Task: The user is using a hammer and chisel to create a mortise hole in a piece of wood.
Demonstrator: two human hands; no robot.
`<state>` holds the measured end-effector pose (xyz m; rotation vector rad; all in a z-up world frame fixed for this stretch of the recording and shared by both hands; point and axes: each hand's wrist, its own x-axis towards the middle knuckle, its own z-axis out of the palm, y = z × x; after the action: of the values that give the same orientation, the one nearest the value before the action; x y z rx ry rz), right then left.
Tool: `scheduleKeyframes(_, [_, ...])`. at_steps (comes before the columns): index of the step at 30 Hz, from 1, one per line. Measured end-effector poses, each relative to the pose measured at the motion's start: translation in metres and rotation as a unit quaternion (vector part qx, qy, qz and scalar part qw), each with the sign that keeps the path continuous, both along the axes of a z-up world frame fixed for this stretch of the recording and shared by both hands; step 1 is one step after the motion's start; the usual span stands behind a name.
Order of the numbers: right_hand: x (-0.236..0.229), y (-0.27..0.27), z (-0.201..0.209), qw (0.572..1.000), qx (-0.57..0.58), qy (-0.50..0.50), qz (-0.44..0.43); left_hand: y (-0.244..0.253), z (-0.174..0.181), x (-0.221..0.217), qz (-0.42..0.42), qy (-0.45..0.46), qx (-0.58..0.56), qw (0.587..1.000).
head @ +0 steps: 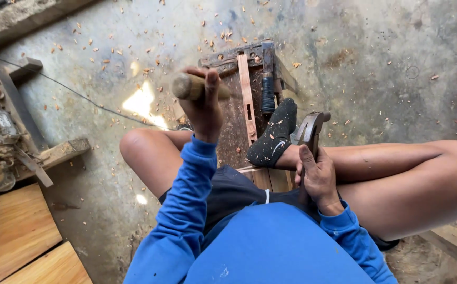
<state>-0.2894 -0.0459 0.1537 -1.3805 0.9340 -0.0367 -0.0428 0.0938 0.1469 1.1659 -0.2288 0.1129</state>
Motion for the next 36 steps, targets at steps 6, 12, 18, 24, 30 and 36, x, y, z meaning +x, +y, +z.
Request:
scheduleKeyframes(6, [-0.01, -0.001, -0.011, 1.0, 0.004, 0.02, 0.007, -0.004, -0.07, -0.013, -0.067, 0.123, -0.021, 0.99])
scheduleKeyframes(12, [-0.007, 0.003, -0.013, 0.999, 0.009, 0.031, 0.003, -0.025, -0.098, -0.014, -0.106, 0.057, 0.046, 0.992])
scheduleKeyframes(18, [0.002, 0.004, -0.007, 0.999, -0.008, 0.045, 0.028, -0.032, -0.085, -0.007, -0.161, 0.009, 0.169, 0.972])
scheduleKeyframes(24, [0.003, 0.008, -0.009, 0.999, 0.005, 0.047, 0.028, -0.029, -0.1, -0.018, -0.192, -0.105, 0.181, 0.959])
scheduleKeyframes(30, [0.01, 0.005, -0.011, 0.999, 0.045, -0.013, 0.027, -0.078, -0.173, 0.059, -0.145, 0.102, 0.208, 0.962])
scheduleKeyframes(36, [-0.011, 0.007, -0.012, 0.999, 0.039, -0.025, 0.014, -0.078, -0.091, 0.063, -0.347, 0.396, 0.109, 0.843])
